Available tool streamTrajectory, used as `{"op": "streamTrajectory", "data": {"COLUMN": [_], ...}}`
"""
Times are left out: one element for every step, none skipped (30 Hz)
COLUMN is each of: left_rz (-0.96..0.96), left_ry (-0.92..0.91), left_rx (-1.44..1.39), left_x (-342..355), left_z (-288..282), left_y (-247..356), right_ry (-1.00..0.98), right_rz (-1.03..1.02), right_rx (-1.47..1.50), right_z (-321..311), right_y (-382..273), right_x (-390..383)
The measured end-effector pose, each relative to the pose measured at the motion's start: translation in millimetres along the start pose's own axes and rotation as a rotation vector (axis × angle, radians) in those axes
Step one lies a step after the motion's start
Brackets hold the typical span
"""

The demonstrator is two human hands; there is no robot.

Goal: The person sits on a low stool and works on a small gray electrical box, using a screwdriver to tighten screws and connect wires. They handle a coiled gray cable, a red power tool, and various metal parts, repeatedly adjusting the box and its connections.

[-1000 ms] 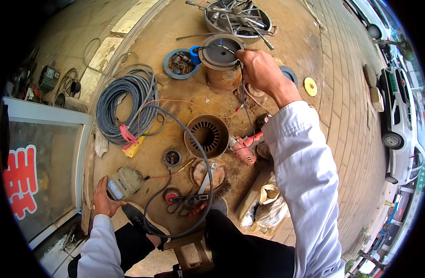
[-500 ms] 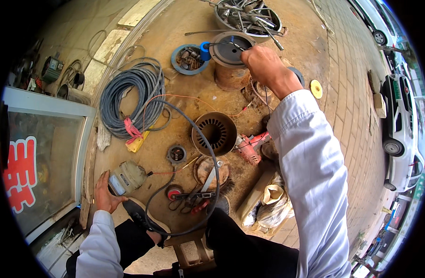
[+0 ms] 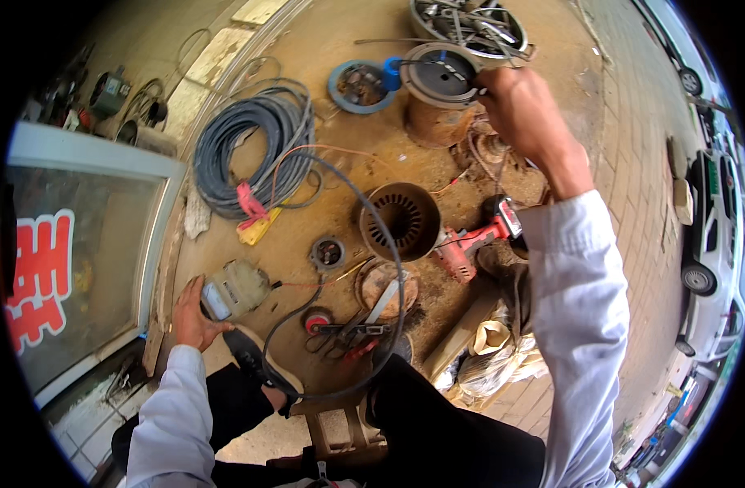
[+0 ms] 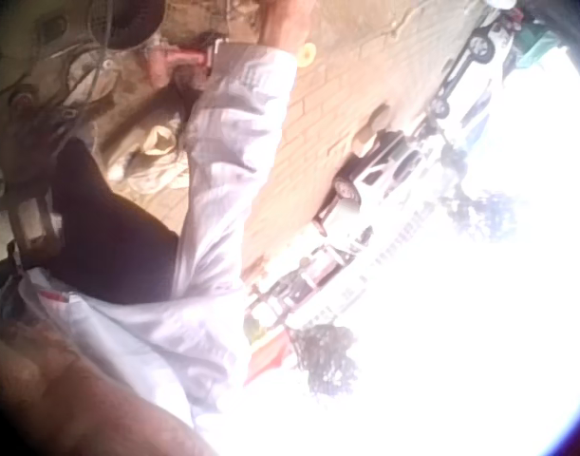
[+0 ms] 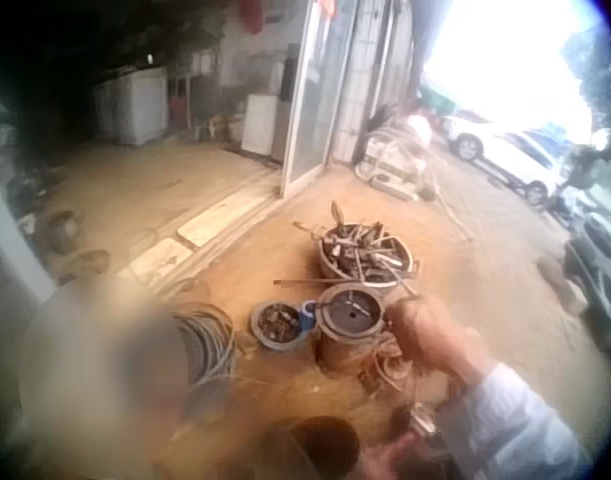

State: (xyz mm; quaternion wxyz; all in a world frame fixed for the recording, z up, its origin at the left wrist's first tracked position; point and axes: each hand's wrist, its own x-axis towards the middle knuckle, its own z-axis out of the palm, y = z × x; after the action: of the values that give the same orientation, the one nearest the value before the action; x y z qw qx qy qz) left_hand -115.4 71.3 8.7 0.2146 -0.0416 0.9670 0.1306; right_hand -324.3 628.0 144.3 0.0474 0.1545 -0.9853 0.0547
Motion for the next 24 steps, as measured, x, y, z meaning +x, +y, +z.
{"op": "streamTrajectory", "data": {"left_rz": [0.002, 0.019, 0.044, 0.036, 0.04, 0.045, 0.054, 0.066, 0.08, 0.071, 0.065, 0.064, 0.064, 0.063, 0.06, 0.064, 0.07, 0.082, 0.098, 0.112, 0.117, 0.107, 0.095, 0.089], "left_ry": [-0.008, -0.006, -0.002, 0.0, 0.001, 0.009, 0.016, 0.023, 0.028, 0.021, 0.012, 0.006, -0.005, -0.005, -0.001, 0.004, -0.03, 0.001, 0.033, 0.066, 0.103, 0.086, 0.069, 0.049], "left_rx": [0.023, 0.038, 0.047, 0.049, 0.043, 0.043, 0.045, 0.047, 0.05, 0.062, 0.073, 0.083, 0.101, 0.12, 0.137, 0.154, 0.195, 0.226, 0.255, 0.285, 0.289, 0.295, 0.301, 0.311], "left_x": [0.6, 2.2, 4.5, 3.9, 2.7, 1.6, -0.5, -1.3, 0.7, -0.6, -1.5, 0.3, 0.2, -0.6, -1.0, 1.2, 3.9, -0.1, 0.1, 0.6, 3.0, 4.6, 6.4, 9.0], "left_z": [0.2, 2.5, 2.7, -1.8, -3.8, -4.9, -5.7, -5.9, -2.6, -4.3, -6.7, -8.8, -9.7, -8.1, -5.3, -5.8, -5.5, -2.7, 1.6, 5.5, 13.5, 14.7, 14.4, 14.5], "left_y": [-3.6, -4.8, -4.0, -0.2, 3.4, 4.9, 6.1, 7.1, 4.9, 6.8, 9.4, 13.0, 11.5, 11.0, 9.5, 12.8, 18.9, 22.8, 26.6, 28.2, 29.8, 28.2, 26.0, 25.7], "right_ry": [-0.005, -0.011, -0.059, -0.109, -0.168, -0.14, -0.11, -0.08, -0.106, -0.093, -0.081, -0.065, -0.091, -0.125, -0.157, -0.185, -0.131, -0.103, -0.072, -0.042, -0.068, -0.093, -0.055, -0.018], "right_rz": [0.02, 0.041, 0.091, 0.143, 0.174, 0.154, 0.136, 0.122, 0.173, 0.187, 0.204, 0.222, 0.229, 0.233, 0.234, 0.242, 0.184, 0.162, 0.143, 0.122, 0.171, 0.239, 0.209, 0.187], "right_rx": [0.112, 0.219, 0.325, 0.418, 0.374, 0.398, 0.421, 0.443, 0.438, 0.458, 0.476, 0.49, 0.45, 0.401, 0.35, 0.296, 0.284, 0.279, 0.271, 0.264, 0.286, 0.364, 0.357, 0.35], "right_z": [-7.6, -15.3, -25.6, -36.8, -45.3, -54.7, -62.8, -70.5, -81.6, -90.5, -100.1, -112.0, -128.6, -148.2, -168.2, -183.3, -192.8, -198.6, -203.0, -206.9, -209.6, -208.2, -200.8, -189.0], "right_y": [-9.9, -23.7, -45.4, -63.4, -73.3, -80.7, -87.5, -92.7, -91.5, -91.5, -92.0, -94.9, -106.7, -121.6, -138.2, -149.4, -156.7, -164.8, -175.0, -185.8, -197.4, -207.1, -209.8, -208.8], "right_x": [-10.3, -20.0, -29.2, -38.7, -48.0, -57.0, -67.2, -75.4, -84.4, -93.9, -104.1, -113.5, -119.0, -123.6, -127.7, -136.1, -147.7, -158.4, -167.7, -175.9, -183.2, -189.6, -195.9, -202.1]}}
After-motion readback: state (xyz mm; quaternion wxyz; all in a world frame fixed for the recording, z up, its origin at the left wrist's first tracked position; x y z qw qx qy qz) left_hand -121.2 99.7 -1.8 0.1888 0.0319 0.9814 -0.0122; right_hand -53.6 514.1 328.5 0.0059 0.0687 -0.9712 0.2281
